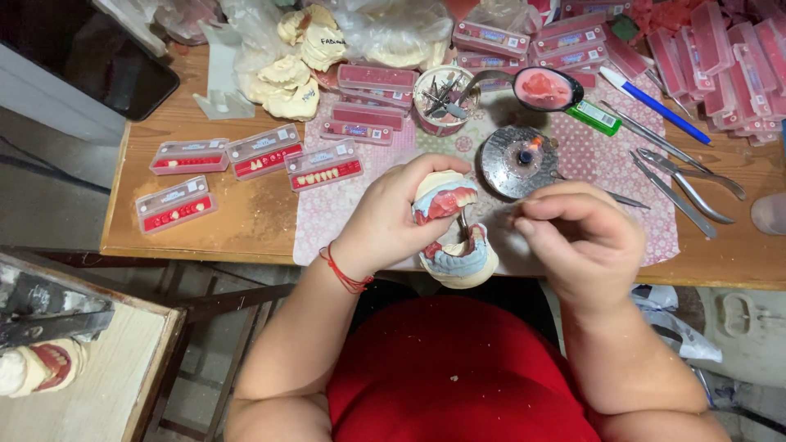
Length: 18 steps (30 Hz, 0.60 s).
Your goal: Setting artificial teeth into a wax base on a dental model using a heated carving tool
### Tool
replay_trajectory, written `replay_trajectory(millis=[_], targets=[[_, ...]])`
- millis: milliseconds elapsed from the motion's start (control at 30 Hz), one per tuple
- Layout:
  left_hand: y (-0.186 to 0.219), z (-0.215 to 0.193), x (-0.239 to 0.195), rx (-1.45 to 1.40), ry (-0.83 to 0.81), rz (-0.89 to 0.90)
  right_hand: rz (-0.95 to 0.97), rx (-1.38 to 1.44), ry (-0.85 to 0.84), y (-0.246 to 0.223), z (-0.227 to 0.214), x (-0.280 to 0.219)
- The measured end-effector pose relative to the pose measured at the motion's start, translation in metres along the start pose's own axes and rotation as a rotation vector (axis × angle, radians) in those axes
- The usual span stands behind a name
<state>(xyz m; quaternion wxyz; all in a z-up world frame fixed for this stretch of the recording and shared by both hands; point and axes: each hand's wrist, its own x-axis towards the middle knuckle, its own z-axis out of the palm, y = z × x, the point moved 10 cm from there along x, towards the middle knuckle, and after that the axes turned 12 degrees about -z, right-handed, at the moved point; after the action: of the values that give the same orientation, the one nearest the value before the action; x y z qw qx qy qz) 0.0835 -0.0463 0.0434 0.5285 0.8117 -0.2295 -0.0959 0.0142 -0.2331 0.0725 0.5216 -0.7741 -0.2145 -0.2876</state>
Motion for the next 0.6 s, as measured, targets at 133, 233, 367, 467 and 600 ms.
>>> replay_trajectory(millis=[133, 233, 367, 467, 600], targets=[[-0.003, 0.004, -0.002, -0.069, 0.047, 0.052, -0.255, 0.046, 0.052, -0.013, 0.006, 0.003], [0.007, 0.006, -0.007, -0.008, 0.077, 0.162, -0.383, 0.091, -0.026, -0.031, 0.024, 0.001], [0.021, 0.003, -0.015, 0.046, 0.202, 0.335, -0.63, -0.021, 0.033, -0.064, 0.035, 0.001], [0.026, 0.004, -0.019, 0.088, 0.244, 0.385, -0.697, -0.061, 0.033, -0.075, 0.038, 0.003], [0.029, 0.005, -0.022, 0.117, 0.274, 0.413, -0.687, -0.053, -0.014, -0.076, 0.039, 0.001]])
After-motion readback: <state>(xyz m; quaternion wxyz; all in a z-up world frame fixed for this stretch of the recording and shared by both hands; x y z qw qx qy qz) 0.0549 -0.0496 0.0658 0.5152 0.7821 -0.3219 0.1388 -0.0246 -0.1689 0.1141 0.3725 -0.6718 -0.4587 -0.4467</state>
